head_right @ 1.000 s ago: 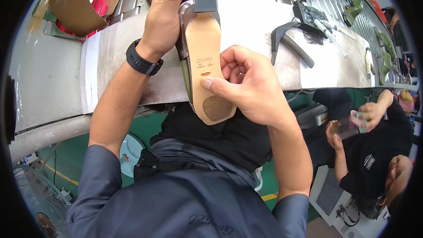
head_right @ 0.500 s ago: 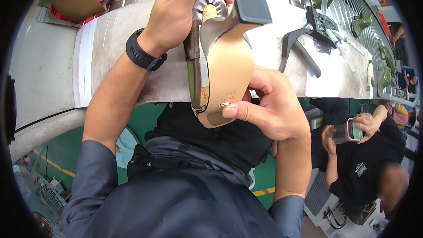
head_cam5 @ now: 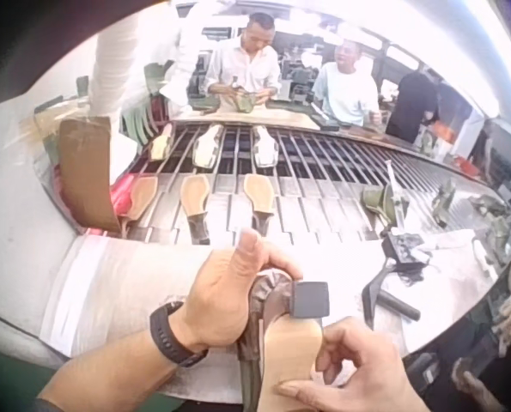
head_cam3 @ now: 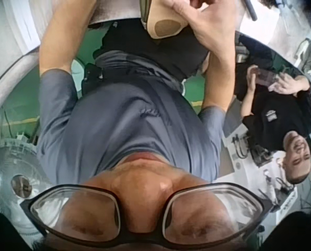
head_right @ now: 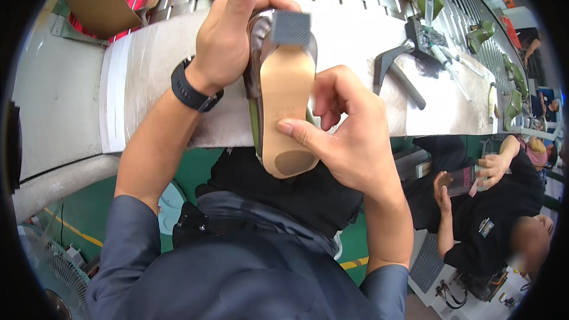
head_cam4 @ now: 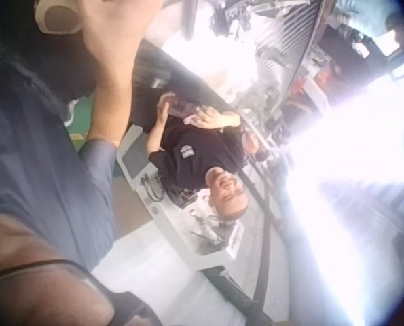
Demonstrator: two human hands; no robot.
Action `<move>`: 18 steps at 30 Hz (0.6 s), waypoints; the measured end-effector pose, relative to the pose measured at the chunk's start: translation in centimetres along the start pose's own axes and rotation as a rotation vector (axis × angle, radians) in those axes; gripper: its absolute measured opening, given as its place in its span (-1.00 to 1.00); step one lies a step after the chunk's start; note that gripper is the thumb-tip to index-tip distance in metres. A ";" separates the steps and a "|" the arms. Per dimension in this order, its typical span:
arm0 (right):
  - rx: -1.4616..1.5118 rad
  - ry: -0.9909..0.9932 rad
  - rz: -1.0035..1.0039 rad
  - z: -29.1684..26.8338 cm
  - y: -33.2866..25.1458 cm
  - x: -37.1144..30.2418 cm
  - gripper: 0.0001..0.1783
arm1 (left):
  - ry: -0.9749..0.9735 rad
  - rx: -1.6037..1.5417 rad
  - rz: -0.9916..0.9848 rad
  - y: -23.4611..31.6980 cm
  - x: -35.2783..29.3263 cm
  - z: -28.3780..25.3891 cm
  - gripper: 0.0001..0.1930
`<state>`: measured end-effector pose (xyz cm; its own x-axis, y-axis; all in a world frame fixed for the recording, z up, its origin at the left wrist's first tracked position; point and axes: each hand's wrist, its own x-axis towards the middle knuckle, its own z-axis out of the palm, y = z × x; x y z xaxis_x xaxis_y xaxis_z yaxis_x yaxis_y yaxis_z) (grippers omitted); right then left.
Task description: The person assembles high-heeled shoes by taking shoe lasts and soles from a conveyor belt, pressing each sole onto a shoe last by hand, hammering around the seams with a hammer, and placing the shoes onto the conveyor belt.
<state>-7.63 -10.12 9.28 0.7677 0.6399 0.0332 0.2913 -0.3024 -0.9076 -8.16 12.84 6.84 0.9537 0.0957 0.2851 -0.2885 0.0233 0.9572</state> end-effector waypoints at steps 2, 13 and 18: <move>-0.050 0.115 -0.092 -0.3 -1.6 1.1 -0.40 | -0.030 0.152 0.126 -0.7 0.1 -0.2 -0.03; -0.587 0.207 -0.701 -0.6 -6.5 2.0 -0.61 | -0.027 -0.076 0.048 -0.2 -0.3 -0.2 0.06; -0.620 0.306 -0.898 0.6 -3.5 3.7 -0.60 | -0.075 0.060 0.074 -0.3 0.0 -0.5 0.15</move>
<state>-6.15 -6.22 12.33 0.2213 0.6278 0.7462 0.9744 -0.1735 -0.1431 -8.12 13.33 6.50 0.9342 0.0199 0.3563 -0.3553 -0.0409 0.9339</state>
